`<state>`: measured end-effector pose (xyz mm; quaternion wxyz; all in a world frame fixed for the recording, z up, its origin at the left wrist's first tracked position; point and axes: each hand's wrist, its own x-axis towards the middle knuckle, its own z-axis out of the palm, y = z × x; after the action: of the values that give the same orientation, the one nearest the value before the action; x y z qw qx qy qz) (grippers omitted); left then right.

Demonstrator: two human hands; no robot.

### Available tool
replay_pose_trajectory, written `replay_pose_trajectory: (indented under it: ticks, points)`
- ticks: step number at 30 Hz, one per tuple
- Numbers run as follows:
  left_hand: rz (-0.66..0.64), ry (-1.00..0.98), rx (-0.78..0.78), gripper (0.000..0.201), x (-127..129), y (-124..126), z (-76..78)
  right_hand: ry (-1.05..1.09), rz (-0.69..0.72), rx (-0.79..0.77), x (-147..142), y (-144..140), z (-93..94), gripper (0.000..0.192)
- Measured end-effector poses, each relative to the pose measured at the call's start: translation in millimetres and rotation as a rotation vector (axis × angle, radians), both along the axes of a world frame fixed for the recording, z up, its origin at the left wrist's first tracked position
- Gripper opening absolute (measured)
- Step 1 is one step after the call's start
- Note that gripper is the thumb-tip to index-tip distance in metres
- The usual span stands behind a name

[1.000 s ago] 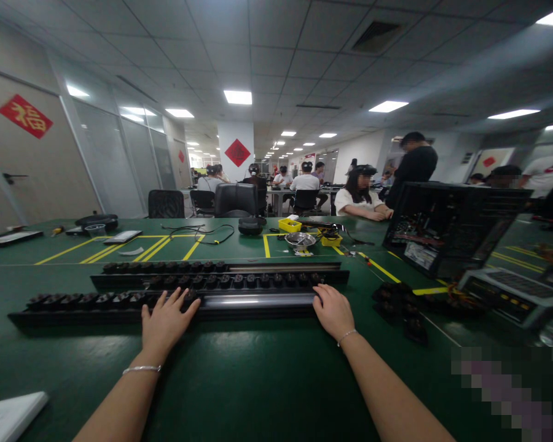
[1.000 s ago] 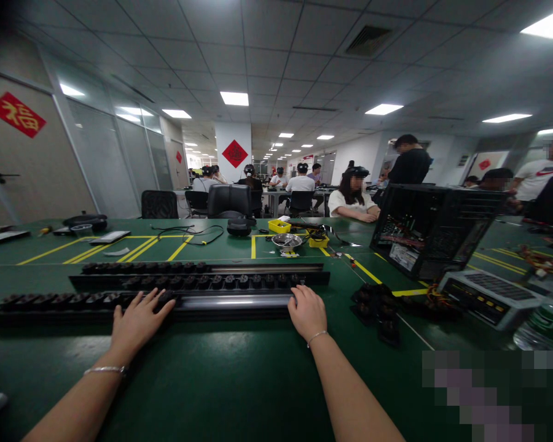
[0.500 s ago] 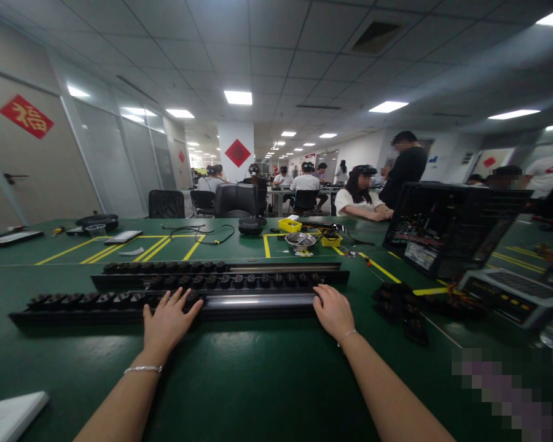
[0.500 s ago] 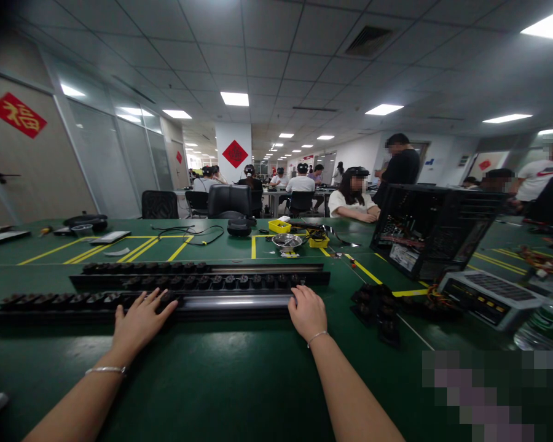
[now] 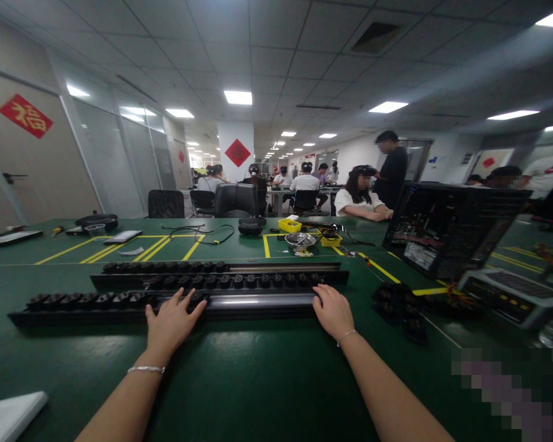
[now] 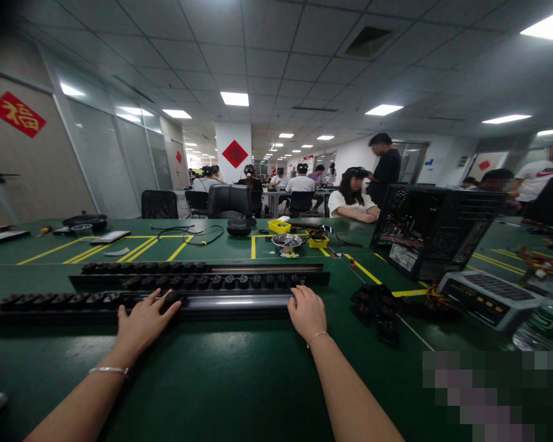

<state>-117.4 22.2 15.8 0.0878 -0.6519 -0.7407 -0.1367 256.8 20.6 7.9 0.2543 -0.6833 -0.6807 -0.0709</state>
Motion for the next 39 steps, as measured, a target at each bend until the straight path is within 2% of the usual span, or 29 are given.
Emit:
replay_pose_trajectory:
  ticks: [8, 28, 39]
  points:
    - [0.009, -0.047, 0.024, 0.063, 5.0, 2.6, -4.1, -0.008, 0.002, -0.001, 0.4, 0.8, -0.8, 0.04]
    - [-0.016, -0.056, 0.043, 0.063, 14.1, 1.3, -3.7, -0.01, -0.006, -0.005, -0.5, -0.3, -0.2, 0.039]
    - [-0.048, -0.041, -0.014, 0.066, 11.0, 2.6, -4.5, -0.004, -0.007, -0.01, 0.6, 1.9, -2.3, 0.04]
